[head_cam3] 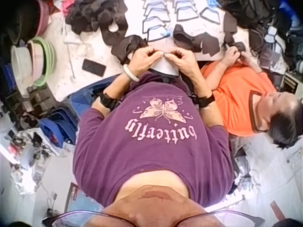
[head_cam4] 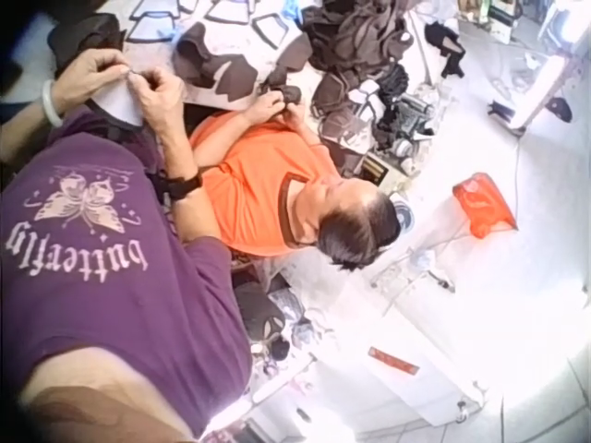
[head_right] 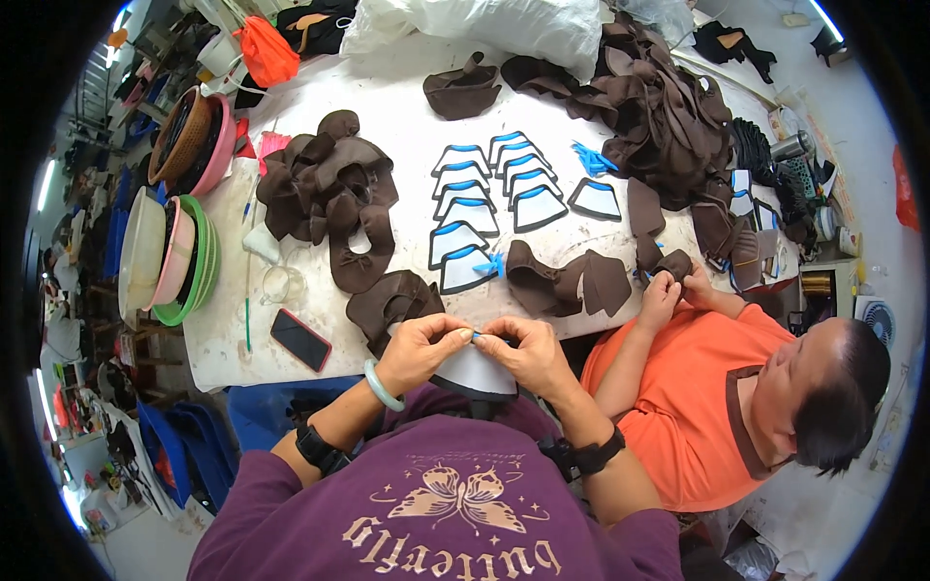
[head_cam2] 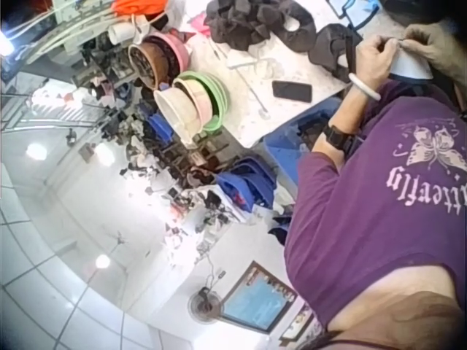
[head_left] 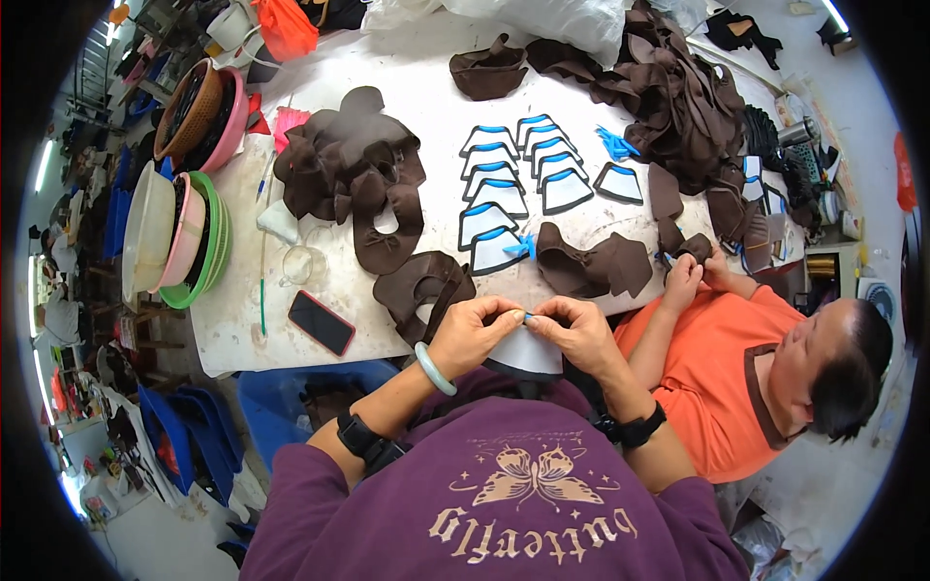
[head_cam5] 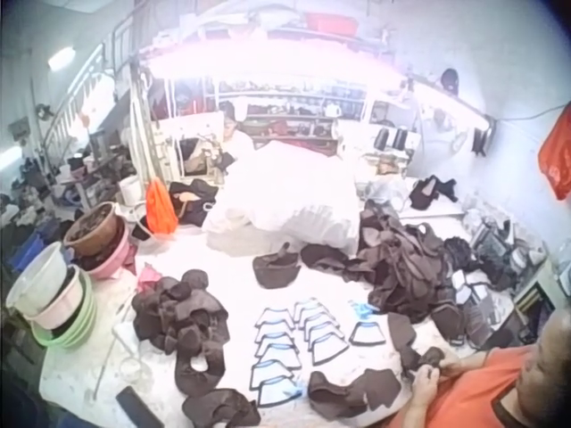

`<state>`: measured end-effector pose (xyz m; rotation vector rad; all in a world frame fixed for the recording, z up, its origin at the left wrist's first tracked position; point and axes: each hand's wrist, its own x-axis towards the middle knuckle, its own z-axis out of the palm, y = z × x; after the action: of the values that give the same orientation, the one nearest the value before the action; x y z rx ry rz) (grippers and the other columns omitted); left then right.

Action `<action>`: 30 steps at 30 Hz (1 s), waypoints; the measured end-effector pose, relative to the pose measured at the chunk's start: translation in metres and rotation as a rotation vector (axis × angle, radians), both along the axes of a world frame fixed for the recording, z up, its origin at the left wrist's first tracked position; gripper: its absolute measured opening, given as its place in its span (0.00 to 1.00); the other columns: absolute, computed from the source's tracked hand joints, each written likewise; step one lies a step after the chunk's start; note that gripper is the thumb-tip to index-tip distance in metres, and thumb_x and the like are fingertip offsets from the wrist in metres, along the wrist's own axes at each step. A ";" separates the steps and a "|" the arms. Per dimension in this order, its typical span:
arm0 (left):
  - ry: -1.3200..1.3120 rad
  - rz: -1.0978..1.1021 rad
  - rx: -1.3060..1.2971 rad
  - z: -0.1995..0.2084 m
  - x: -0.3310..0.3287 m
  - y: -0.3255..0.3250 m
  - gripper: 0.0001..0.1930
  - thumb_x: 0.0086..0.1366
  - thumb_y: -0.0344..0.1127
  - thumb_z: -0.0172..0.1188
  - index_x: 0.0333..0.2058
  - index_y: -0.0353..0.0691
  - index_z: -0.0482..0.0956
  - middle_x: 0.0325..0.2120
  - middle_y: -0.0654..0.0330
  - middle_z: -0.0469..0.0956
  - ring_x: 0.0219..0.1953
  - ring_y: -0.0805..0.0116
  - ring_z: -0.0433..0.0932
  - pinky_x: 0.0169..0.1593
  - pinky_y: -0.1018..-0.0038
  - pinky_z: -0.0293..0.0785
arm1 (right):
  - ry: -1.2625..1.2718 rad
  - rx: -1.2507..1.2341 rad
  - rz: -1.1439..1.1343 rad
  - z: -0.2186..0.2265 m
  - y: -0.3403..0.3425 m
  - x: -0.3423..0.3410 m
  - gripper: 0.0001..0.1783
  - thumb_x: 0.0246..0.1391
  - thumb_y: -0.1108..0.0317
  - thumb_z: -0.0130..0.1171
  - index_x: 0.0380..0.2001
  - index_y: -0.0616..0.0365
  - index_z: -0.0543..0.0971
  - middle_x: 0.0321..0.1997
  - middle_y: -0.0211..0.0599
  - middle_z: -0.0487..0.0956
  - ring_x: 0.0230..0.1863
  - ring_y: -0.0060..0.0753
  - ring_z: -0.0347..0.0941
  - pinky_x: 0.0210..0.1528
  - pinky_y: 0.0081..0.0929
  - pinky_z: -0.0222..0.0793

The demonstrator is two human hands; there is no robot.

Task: The recorder is seen assembling shoe components by fitting together different parts and applying pressure.

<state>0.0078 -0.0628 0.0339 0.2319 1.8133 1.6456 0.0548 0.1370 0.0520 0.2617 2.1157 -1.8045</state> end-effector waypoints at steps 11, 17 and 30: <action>0.011 0.041 -0.053 -0.016 0.000 -0.002 0.13 0.66 0.38 0.60 0.41 0.33 0.81 0.28 0.67 0.80 0.31 0.84 0.73 0.35 0.84 0.69 | -0.155 -0.151 -0.082 -0.025 0.007 0.005 0.13 0.53 0.64 0.66 0.35 0.64 0.82 0.28 0.25 0.79 0.29 0.13 0.69 0.32 0.15 0.65; -0.587 0.173 0.159 -0.018 -0.003 -0.010 0.30 0.71 0.58 0.44 0.49 0.32 0.75 0.37 0.58 0.79 0.36 0.73 0.78 0.39 0.76 0.75 | -0.279 -0.324 -0.304 -0.031 0.020 0.009 0.09 0.55 0.68 0.64 0.35 0.64 0.80 0.30 0.25 0.78 0.30 0.12 0.69 0.34 0.12 0.64; -0.628 0.139 0.255 -0.013 -0.002 -0.026 0.34 0.72 0.59 0.34 0.51 0.29 0.71 0.43 0.50 0.77 0.42 0.61 0.81 0.45 0.71 0.78 | -0.248 -0.389 -0.392 -0.025 0.025 0.008 0.10 0.55 0.67 0.64 0.37 0.61 0.78 0.31 0.27 0.79 0.31 0.13 0.72 0.35 0.12 0.68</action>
<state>0.0058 -0.0892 0.0213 -0.2838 1.1684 1.7859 0.0630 0.1619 0.0274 0.7945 1.5819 -2.2173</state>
